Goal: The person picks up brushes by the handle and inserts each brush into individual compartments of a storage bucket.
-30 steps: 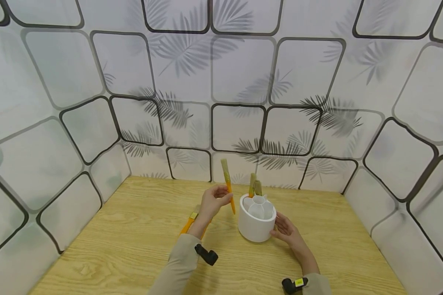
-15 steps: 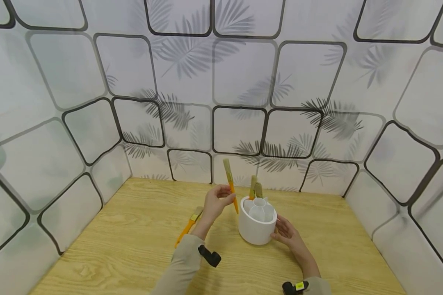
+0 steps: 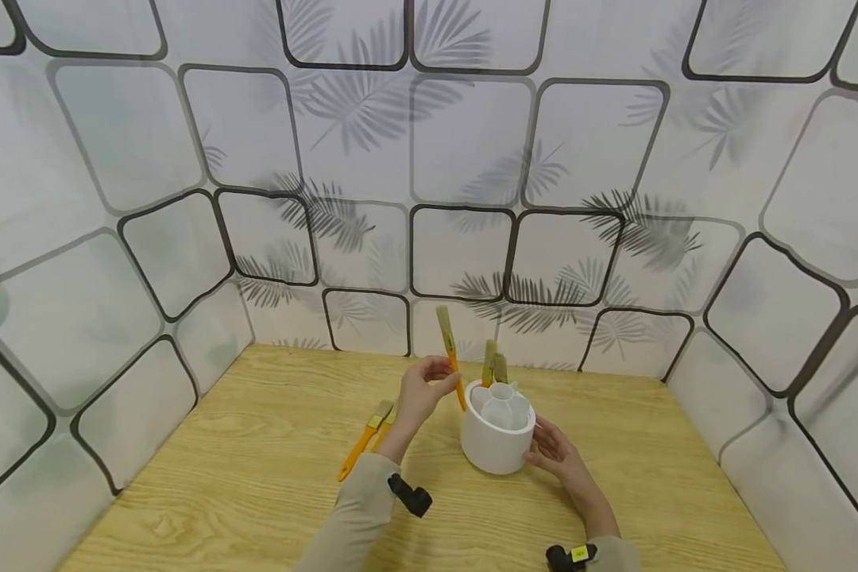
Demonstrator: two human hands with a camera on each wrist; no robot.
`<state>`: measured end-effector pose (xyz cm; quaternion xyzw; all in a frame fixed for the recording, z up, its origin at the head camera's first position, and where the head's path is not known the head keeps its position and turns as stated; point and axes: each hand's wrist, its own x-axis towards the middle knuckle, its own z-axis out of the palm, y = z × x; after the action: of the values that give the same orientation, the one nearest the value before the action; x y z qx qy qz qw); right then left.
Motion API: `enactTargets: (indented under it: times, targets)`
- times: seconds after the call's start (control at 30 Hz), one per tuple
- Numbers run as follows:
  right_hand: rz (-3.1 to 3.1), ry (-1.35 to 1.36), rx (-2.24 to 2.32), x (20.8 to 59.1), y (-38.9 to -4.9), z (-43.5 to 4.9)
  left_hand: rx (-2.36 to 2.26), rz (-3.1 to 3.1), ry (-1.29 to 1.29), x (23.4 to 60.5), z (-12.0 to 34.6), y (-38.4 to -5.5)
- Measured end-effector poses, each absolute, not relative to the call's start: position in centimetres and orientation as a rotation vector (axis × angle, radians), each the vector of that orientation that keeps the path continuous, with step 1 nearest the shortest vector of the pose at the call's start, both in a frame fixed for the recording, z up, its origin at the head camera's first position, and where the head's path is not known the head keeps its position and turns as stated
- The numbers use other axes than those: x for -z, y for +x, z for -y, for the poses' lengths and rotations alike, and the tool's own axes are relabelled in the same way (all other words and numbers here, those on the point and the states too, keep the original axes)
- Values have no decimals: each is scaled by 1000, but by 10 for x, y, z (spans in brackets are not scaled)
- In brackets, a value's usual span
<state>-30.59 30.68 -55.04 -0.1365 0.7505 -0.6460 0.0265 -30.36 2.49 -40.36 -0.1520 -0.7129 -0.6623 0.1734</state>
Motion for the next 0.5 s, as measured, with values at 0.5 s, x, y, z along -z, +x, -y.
enactTargets:
  times: [0.5]
  targets:
    - [-2321,-441,1999,550,-306,-306,1787,2046,-386,426,-34,-331]
